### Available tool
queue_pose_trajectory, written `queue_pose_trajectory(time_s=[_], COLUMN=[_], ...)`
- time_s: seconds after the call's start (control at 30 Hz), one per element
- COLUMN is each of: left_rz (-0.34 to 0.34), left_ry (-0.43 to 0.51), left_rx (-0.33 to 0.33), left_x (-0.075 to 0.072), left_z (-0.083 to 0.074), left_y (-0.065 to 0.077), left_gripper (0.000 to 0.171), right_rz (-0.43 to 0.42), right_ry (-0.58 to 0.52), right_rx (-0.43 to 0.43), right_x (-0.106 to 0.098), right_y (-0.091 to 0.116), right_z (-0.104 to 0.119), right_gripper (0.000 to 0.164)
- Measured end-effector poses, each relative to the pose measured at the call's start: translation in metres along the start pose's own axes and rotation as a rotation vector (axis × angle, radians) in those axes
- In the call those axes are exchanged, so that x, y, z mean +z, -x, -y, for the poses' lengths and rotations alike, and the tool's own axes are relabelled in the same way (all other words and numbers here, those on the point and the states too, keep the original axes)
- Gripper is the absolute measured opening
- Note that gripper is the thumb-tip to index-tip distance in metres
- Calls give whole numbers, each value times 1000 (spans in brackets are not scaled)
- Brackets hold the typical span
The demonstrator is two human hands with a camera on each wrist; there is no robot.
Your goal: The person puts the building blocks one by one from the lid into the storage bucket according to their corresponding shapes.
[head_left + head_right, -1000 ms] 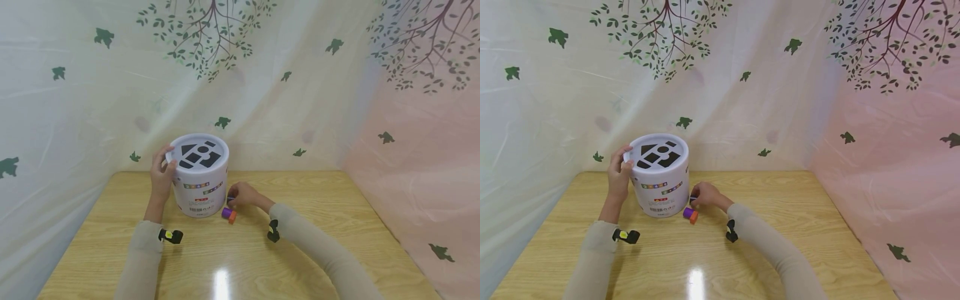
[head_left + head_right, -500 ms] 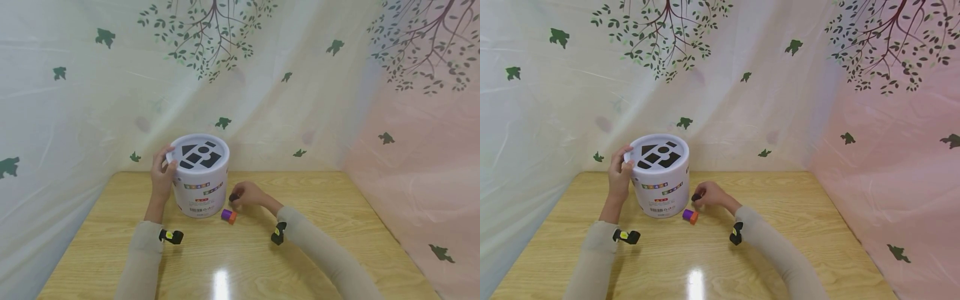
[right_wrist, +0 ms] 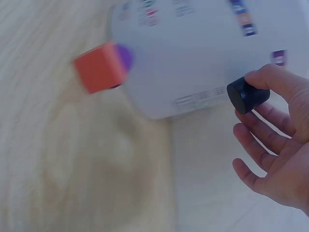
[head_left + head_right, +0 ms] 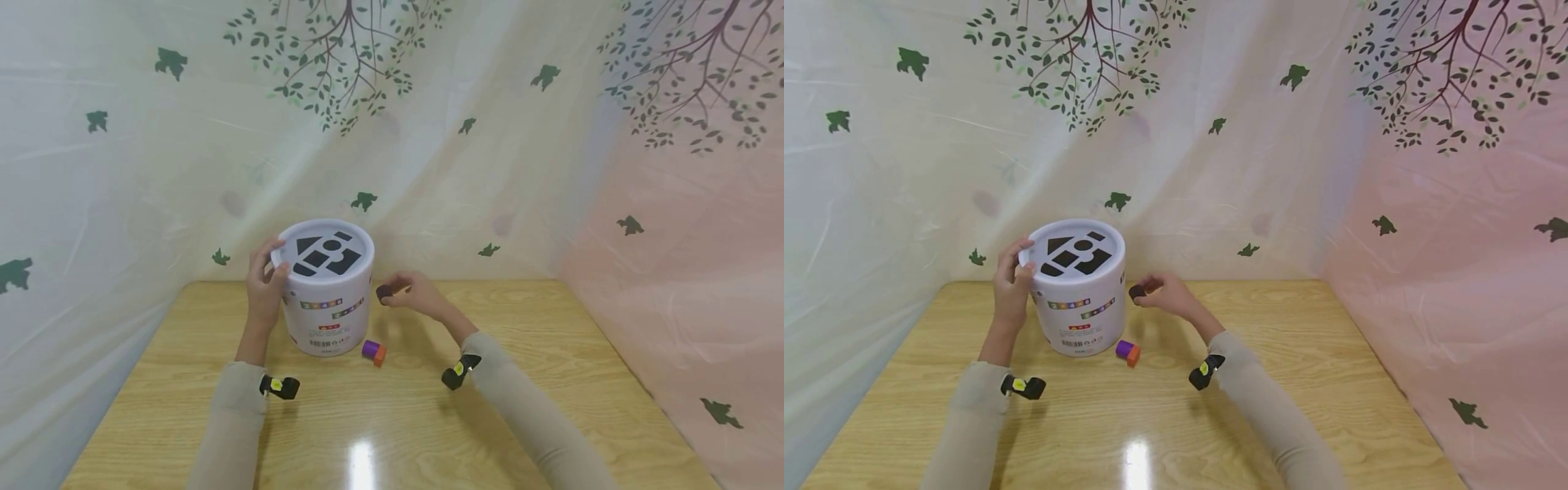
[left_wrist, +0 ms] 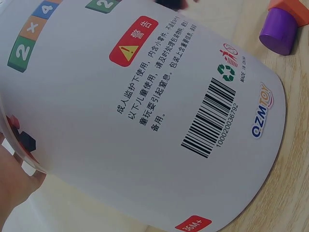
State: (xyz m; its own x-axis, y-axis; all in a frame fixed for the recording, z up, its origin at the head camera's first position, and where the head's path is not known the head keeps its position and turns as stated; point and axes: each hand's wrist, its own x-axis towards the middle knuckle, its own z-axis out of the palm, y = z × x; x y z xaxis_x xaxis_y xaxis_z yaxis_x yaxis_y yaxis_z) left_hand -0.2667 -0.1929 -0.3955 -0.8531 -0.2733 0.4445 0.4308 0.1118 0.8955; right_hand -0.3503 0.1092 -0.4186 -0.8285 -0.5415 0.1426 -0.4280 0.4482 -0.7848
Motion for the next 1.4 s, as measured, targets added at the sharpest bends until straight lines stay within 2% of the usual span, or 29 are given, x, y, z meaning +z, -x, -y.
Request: queue_pose_trajectory(time_s=[0.2,0.43,0.67,0.8,0.9,1.13,1.4], left_rz=[-7,-9,-26,-25,-19,-6,-2], left_ry=[0,-10,-10,-13,-15,-18,-15], left_rx=[-6,-5,3,9,10,-1,0], left_x=[1,1,-2,-3,-3,1,1], left_z=[-4,-2,29,35,32,3,2], left_y=[2,1,-11,-13,-12,-1,0], left_gripper=[54,54,52,52,53,55,56], right_rz=[-97,-163,-172,-160,-155,-137,-125], right_ry=[-38,-90,-113,-129,-141,-145,-121], right_rx=[-13,-71,-126,-133,-145,-181,-170], right_x=[-18,-37,-42,-37,-32,-16,-4], right_y=[-5,-10,-21,-29,-36,-49,-59], right_z=[26,60,87,99,105,112,117], right_gripper=[34,34,34,36,36,34,35])
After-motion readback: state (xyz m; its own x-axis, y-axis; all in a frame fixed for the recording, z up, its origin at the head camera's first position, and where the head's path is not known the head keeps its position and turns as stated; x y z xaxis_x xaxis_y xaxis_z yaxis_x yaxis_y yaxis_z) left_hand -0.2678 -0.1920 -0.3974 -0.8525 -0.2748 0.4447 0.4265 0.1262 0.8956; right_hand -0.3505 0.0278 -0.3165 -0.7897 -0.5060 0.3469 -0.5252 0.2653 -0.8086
